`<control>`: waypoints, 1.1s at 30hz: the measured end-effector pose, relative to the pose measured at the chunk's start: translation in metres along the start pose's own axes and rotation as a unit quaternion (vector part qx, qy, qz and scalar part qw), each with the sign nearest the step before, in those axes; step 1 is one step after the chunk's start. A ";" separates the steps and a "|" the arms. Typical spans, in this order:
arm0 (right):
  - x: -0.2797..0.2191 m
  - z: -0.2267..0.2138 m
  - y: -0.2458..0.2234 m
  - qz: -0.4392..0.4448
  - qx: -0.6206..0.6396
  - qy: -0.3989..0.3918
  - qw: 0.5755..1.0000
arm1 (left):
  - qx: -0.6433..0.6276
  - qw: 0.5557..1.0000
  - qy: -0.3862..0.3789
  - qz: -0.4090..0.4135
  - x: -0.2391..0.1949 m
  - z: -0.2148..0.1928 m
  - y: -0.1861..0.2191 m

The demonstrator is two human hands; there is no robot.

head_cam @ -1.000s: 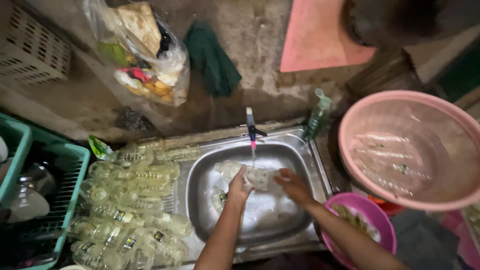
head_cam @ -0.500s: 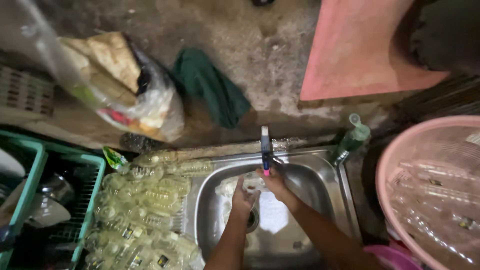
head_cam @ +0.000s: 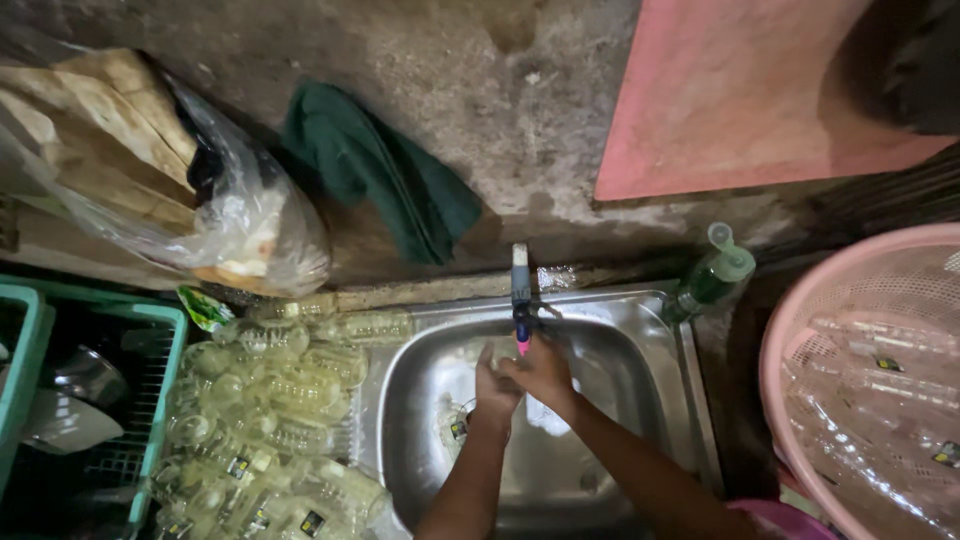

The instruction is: The person washes empty plastic bottles one by one under running tap water in a kitchen sink. They rinse each bottle, shake out excess water, and place it into a pink colander. The process is repeated for multiple bottles throughout the clip.

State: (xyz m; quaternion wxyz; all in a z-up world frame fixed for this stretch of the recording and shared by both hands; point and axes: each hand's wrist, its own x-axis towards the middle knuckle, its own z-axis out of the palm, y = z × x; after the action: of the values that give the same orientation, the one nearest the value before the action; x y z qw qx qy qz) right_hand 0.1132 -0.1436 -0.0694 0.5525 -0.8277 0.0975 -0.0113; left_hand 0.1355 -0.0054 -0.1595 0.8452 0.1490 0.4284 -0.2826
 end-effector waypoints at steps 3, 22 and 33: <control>-0.022 -0.035 -0.018 -0.004 -0.024 0.046 0.999 | 0.009 0.998 -0.042 -0.052 0.005 0.015 -0.017; -0.095 -0.119 0.088 0.434 0.458 0.089 0.771 | 0.295 0.914 0.125 0.248 0.078 0.050 -0.044; -0.098 -0.104 0.095 0.104 -0.060 -0.036 0.992 | 0.153 0.971 -0.162 0.087 0.066 0.038 -0.023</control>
State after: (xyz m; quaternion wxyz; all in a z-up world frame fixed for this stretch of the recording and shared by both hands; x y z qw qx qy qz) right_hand -0.0102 -0.2567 -0.1070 0.5032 -0.8447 0.1633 0.0817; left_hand 0.1767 -0.0657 -0.1904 0.8921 0.2657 0.2224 -0.2902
